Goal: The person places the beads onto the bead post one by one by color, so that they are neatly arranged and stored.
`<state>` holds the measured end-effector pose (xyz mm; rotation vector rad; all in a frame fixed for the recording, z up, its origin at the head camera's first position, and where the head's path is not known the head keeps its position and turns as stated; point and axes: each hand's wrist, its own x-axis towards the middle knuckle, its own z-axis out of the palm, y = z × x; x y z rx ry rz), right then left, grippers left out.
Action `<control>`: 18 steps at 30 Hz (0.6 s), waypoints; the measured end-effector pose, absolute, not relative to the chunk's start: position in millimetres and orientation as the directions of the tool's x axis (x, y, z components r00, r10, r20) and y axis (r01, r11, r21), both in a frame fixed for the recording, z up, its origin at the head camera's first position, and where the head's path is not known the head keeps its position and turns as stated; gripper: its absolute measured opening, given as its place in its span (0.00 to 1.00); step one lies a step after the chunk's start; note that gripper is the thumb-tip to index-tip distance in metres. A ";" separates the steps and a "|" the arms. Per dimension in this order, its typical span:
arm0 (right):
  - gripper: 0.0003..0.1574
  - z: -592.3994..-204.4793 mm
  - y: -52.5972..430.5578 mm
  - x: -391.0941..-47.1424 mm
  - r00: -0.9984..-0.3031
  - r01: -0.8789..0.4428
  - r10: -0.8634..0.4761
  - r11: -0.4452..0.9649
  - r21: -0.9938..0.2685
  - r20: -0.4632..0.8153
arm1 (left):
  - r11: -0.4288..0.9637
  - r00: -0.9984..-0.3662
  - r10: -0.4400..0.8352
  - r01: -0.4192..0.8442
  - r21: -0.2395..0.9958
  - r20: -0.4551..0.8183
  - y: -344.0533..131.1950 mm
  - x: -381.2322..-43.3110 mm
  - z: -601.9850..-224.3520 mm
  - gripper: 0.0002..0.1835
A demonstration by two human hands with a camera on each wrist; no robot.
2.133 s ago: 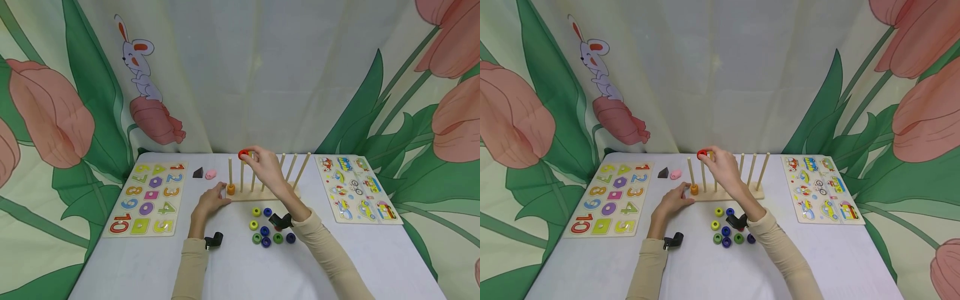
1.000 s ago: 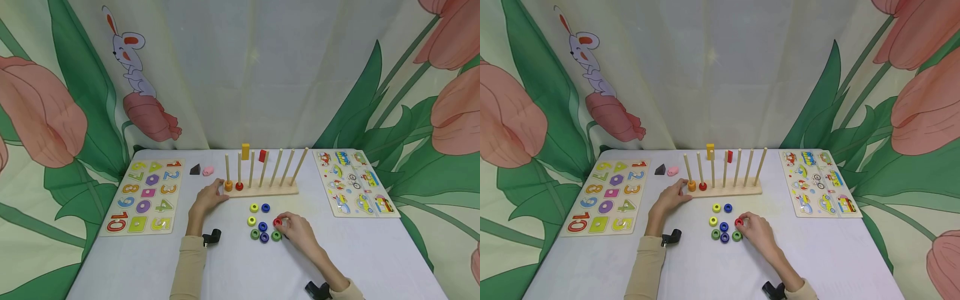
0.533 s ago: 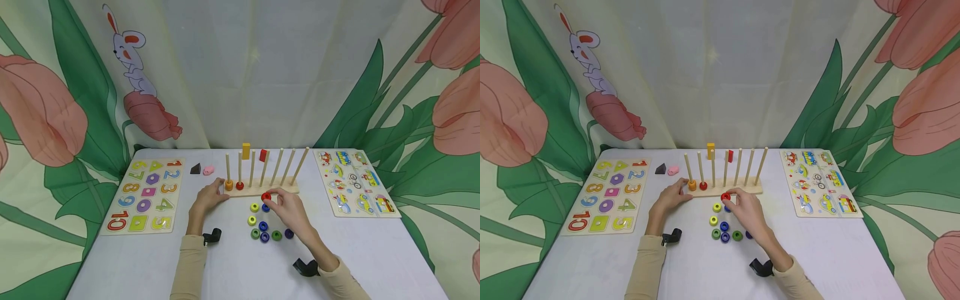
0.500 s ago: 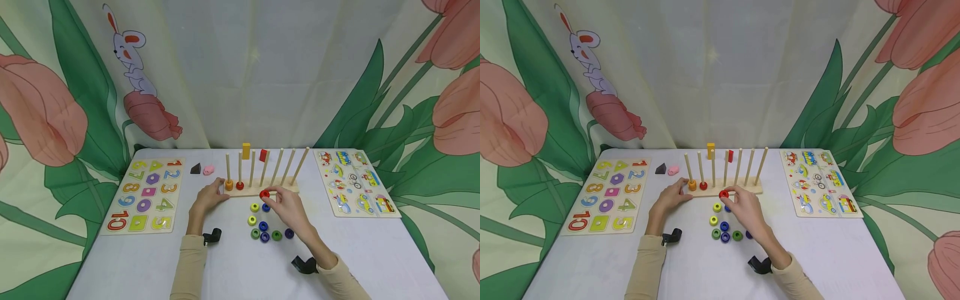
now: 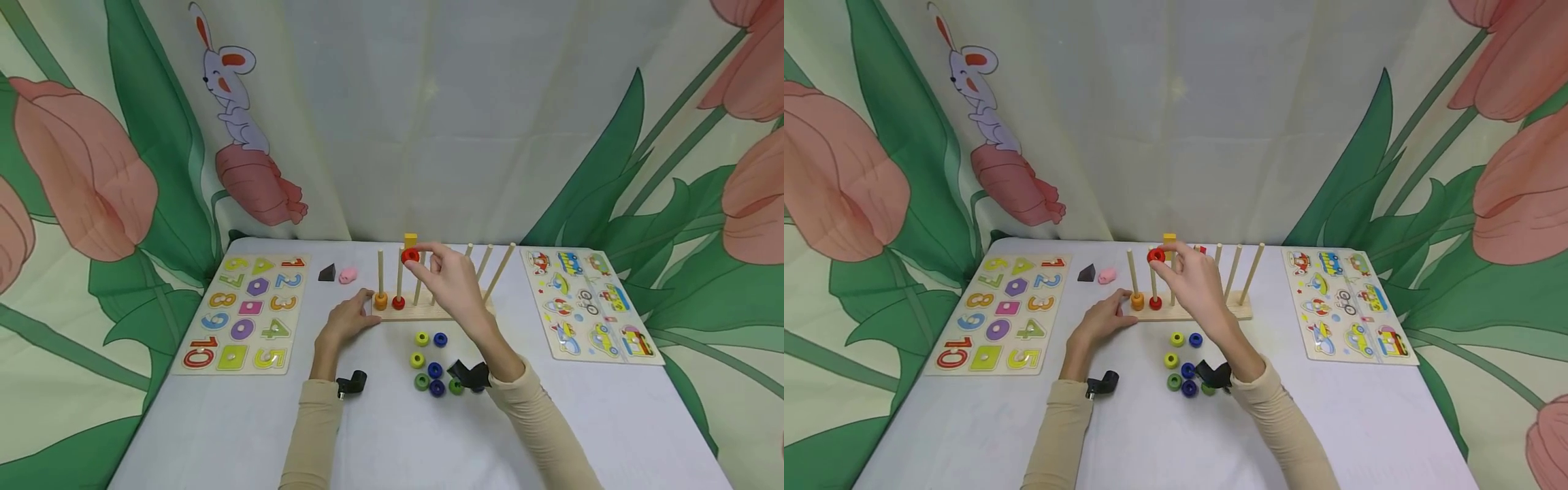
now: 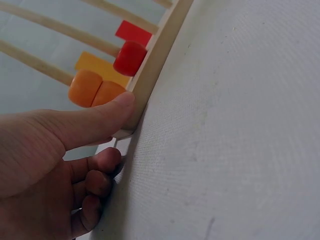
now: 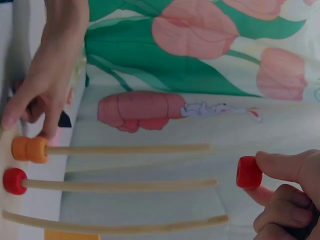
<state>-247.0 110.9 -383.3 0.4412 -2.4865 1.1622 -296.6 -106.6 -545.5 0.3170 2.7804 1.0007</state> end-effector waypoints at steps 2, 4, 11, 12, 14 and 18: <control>0.21 -379.5 108.4 -254.0 -0.885 -0.422 -0.119 0.613 -0.668 0.450 | 0.755 -0.963 0.254 0.143 0.640 -0.086 -105.6 -296.7 -545.3 0.33; 0.21 -377.9 105.5 -261.2 -0.890 -0.410 -0.114 0.621 -0.668 0.441 | 0.757 -0.964 0.253 0.143 0.638 -0.084 -104.9 -296.6 -544.9 0.33; 0.21 -382.2 96.8 -276.5 -0.904 -0.380 -0.126 0.674 -0.634 0.408 | 0.759 -0.964 0.256 0.153 0.633 -0.074 -105.0 -298.0 -544.8 0.33; 0.21 -383.3 96.6 -276.9 -0.901 -0.386 -0.130 0.675 -0.628 0.414 | 0.760 -0.964 0.256 0.153 0.632 -0.075 -105.1 -298.2 -545.0 0.33; 0.21 -385.0 97.8 -274.9 -0.899 -0.393 -0.130 0.661 -0.639 0.418 | 0.763 -0.963 0.257 0.155 0.628 -0.075 -105.3 -298.5 -545.6 0.33; 0.19 -391.6 106.4 -264.1 -0.899 -0.391 -0.108 0.634 -0.667 0.424 | 0.764 -0.963 0.252 0.141 0.630 -0.091 -106.5 -298.6 -546.2 0.34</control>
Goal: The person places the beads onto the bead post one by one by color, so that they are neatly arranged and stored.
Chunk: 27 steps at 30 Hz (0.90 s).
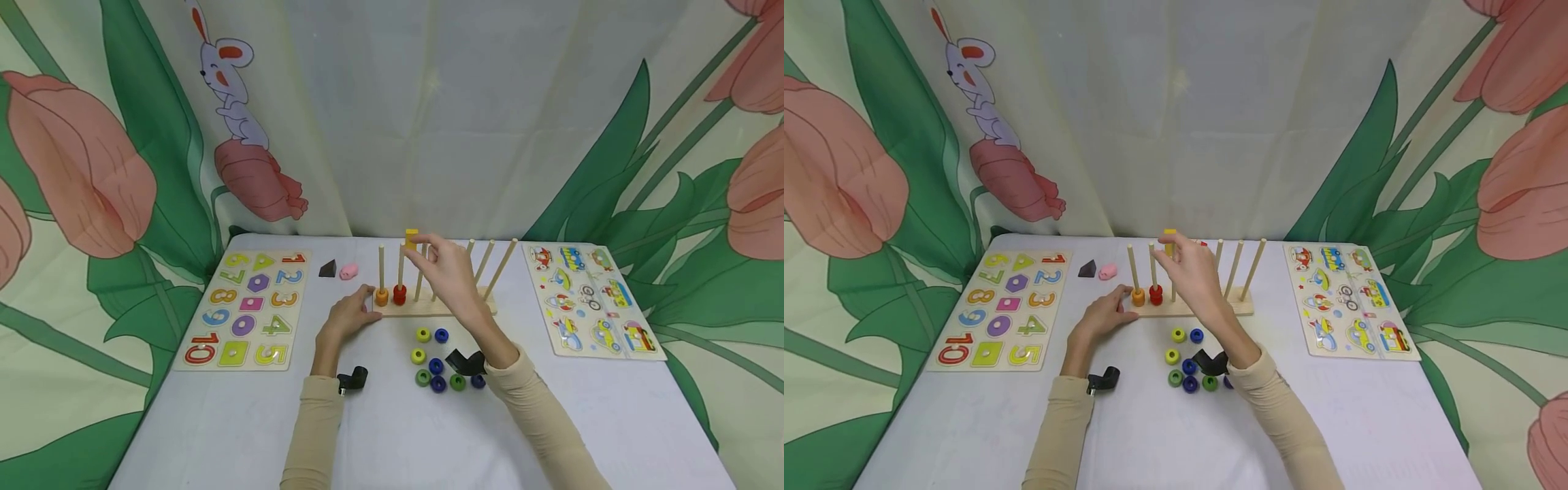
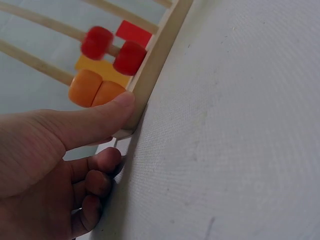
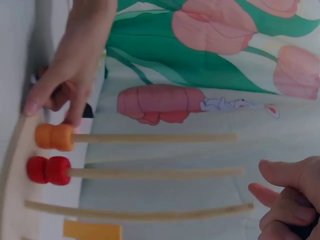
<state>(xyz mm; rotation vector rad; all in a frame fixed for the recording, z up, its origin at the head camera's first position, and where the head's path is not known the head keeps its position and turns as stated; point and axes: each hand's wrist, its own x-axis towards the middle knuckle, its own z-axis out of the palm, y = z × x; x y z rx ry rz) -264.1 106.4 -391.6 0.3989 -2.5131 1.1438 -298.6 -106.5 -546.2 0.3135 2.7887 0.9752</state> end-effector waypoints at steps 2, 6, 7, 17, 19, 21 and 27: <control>0.18 -397.8 114.1 -255.9 -0.908 -0.373 -0.094 0.628 -0.683 0.409 | 0.764 -0.964 0.250 0.136 0.631 -0.095 -106.3 -298.9 -546.1 0.34; 0.17 -419.4 132.5 -239.7 -0.938 -0.309 -0.077 0.632 -0.711 0.338 | 0.764 -0.964 0.243 0.120 0.634 -0.110 -106.4 -299.3 -545.5 0.33; 0.17 -426.6 137.6 -236.0 -0.945 -0.290 -0.072 0.633 -0.717 0.319 | 0.764 -0.964 0.242 0.118 0.635 -0.112 -106.4 -299.2 -545.2 0.33; 0.16 -507.4 179.6 -212.2 -0.989 -0.123 -0.027 0.679 -0.723 0.143 | 0.765 -0.967 0.227 0.104 0.635 -0.114 -109.8 -299.2 -543.0 0.34; 0.17 -519.6 178.8 -211.8 -0.992 -0.121 -0.051 0.681 -0.722 0.118 | 0.765 -0.968 0.223 0.100 0.636 -0.117 -110.2 -299.8 -542.7 0.34; 0.19 -529.5 176.1 -211.5 -0.993 -0.116 -0.081 0.686 -0.718 0.082 | 0.763 -0.967 0.227 0.103 0.639 -0.115 -109.9 -300.1 -543.4 0.34; 0.21 -543.1 171.0 -212.4 -0.993 -0.101 -0.111 0.716 -0.691 0.030 | 0.754 -0.964 0.238 0.108 0.648 -0.117 -106.0 -298.8 -545.9 0.34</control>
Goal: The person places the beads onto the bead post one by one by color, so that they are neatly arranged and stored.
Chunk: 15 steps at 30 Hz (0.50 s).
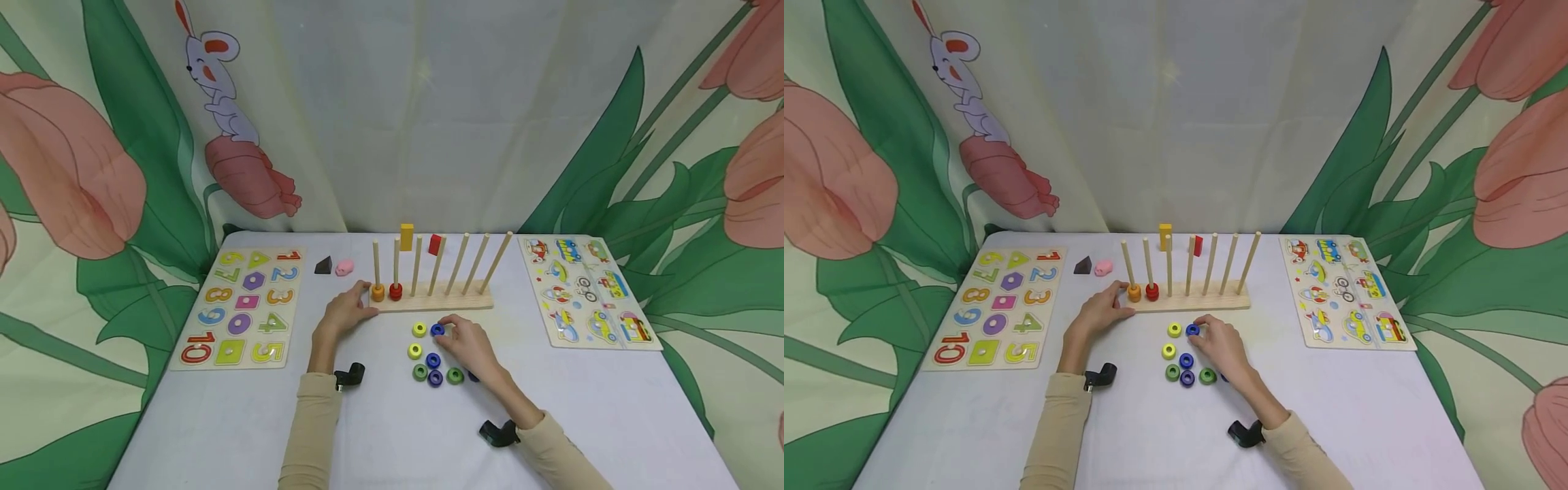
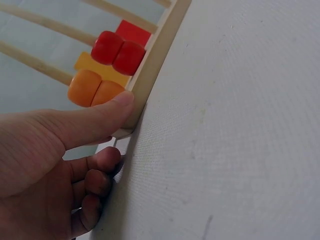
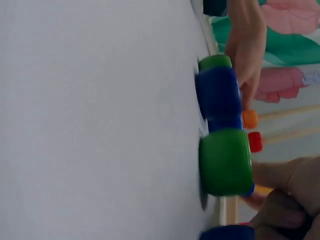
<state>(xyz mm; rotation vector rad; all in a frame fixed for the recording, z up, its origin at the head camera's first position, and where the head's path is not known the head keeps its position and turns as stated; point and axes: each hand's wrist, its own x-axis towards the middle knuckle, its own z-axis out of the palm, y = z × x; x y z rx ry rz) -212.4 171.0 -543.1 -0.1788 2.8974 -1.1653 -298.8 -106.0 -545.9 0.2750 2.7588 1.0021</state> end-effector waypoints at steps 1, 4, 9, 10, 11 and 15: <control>0.21 -541.5 170.1 -213.0 -0.993 -0.102 -0.109 0.720 -0.686 0.034 | 0.754 -0.964 0.238 0.106 0.649 -0.118 -105.7 -298.6 -545.8 0.34; 0.20 -529.3 166.3 -215.2 -0.991 -0.134 -0.111 0.731 -0.669 0.078 | 0.754 -0.965 0.235 0.103 0.649 -0.120 -105.2 -297.4 -544.5 0.34; 0.20 -486.3 155.3 -220.3 -0.972 -0.228 -0.126 0.711 -0.665 0.198 | 0.756 -0.966 0.230 0.102 0.646 -0.116 -105.0 -296.6 -542.7 0.34; 0.20 -475.5 152.7 -221.1 -0.969 -0.239 -0.127 0.704 -0.669 0.212 | 0.757 -0.966 0.229 0.101 0.646 -0.117 -105.0 -296.6 -542.6 0.34; 0.20 -465.5 150.3 -222.0 -0.966 -0.248 -0.128 0.696 -0.674 0.224 | 0.757 -0.966 0.228 0.097 0.646 -0.121 -105.0 -296.8 -542.6 0.34; 0.22 -426.7 141.0 -230.6 -0.944 -0.302 -0.116 0.675 -0.673 0.308 | 0.757 -0.966 0.223 0.086 0.648 -0.133 -104.8 -297.3 -542.8 0.34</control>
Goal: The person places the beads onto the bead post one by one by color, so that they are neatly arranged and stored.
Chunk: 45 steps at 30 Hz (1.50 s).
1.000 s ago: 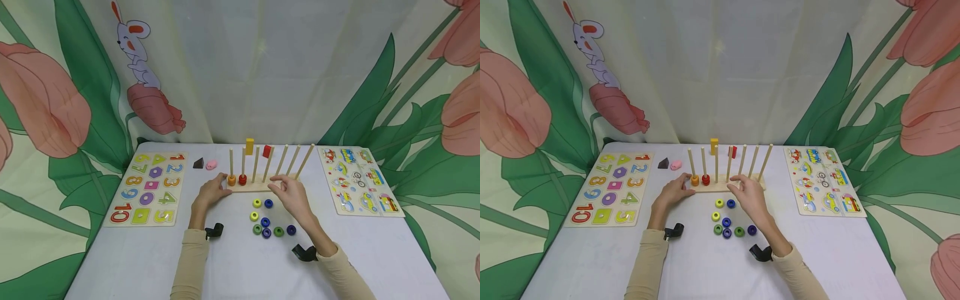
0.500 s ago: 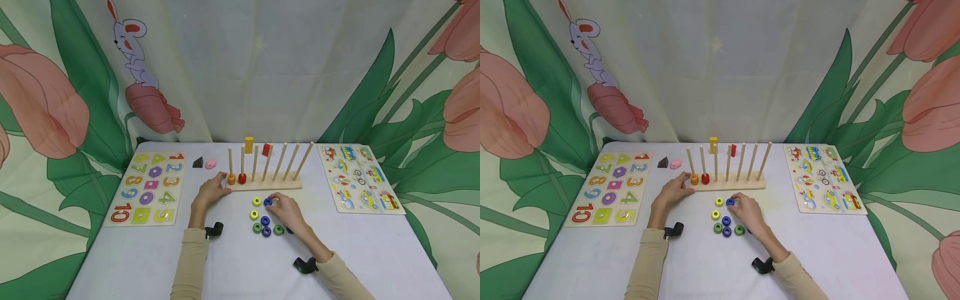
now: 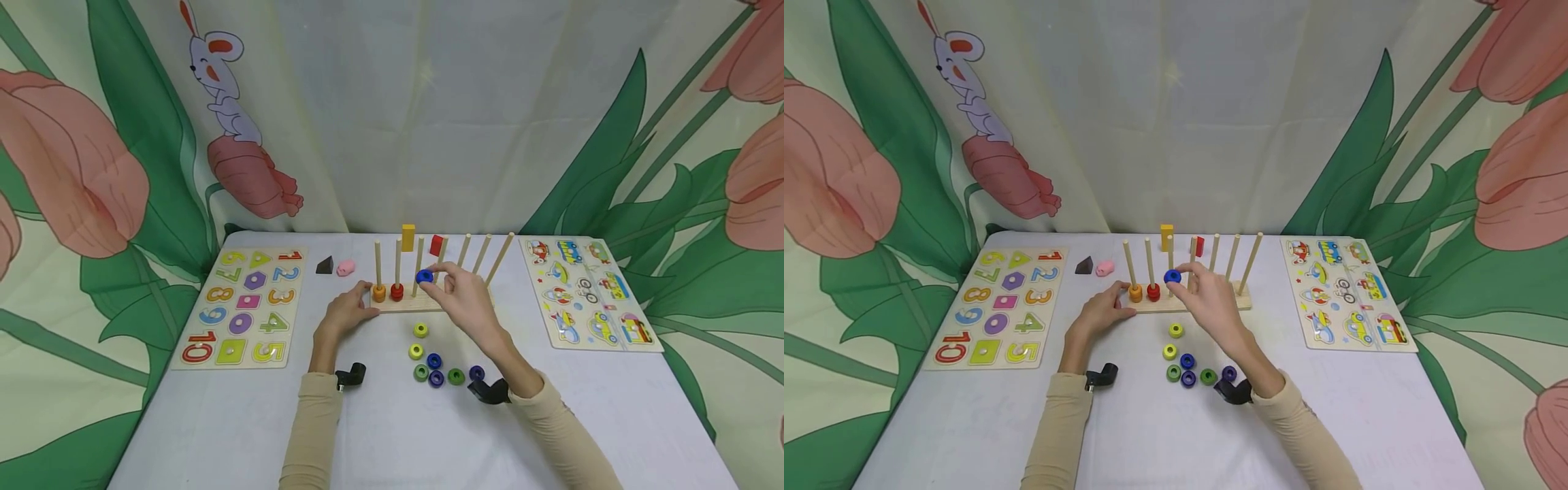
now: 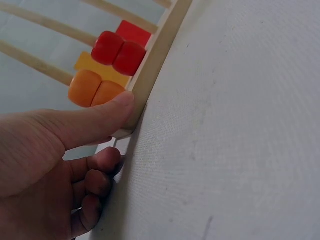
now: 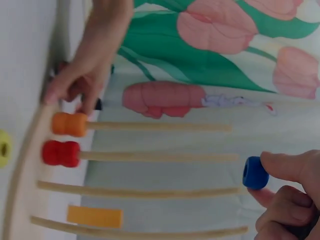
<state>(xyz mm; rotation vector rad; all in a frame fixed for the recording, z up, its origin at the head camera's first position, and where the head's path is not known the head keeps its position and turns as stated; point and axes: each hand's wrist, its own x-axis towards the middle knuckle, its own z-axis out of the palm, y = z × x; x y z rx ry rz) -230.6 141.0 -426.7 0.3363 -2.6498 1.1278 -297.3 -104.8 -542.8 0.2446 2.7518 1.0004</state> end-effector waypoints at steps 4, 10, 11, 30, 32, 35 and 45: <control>0.24 -398.6 134.6 -246.5 -0.900 -0.378 -0.090 0.649 -0.660 0.427 | 0.755 -0.966 0.219 0.081 0.651 -0.134 -105.0 -297.5 -544.3 0.34; 0.24 -391.7 132.0 -266.4 -0.880 -0.390 -0.059 0.656 -0.646 0.471 | 0.760 -0.961 0.241 0.101 0.642 -0.133 -104.2 -298.3 -546.4 0.33; 0.24 -392.8 131.5 -267.7 -0.880 -0.389 -0.057 0.658 -0.645 0.472 | 0.760 -0.961 0.241 0.102 0.642 -0.132 -104.0 -298.3 -546.2 0.33; 0.18 -515.9 156.8 -192.3 -0.988 -0.152 -0.129 0.672 -0.725 0.087 | 0.768 -0.963 0.233 0.097 0.633 -0.135 -104.3 -299.5 -542.7 0.34; 0.17 -527.5 159.4 -184.9 -0.989 -0.119 -0.147 0.693 -0.711 0.023 | 0.770 -0.963 0.230 0.093 0.632 -0.138 -104.9 -299.9 -541.9 0.34; 0.17 -537.2 160.7 -176.4 -0.985 -0.107 -0.169 0.712 -0.694 -0.022 | 0.771 -0.965 0.227 0.095 0.629 -0.133 -106.0 -300.4 -542.0 0.34; 0.16 -523.8 157.3 -177.7 -0.987 -0.140 -0.158 0.745 -0.653 0.031 | 0.764 -0.965 0.232 0.104 0.637 -0.121 -104.0 -299.6 -544.7 0.34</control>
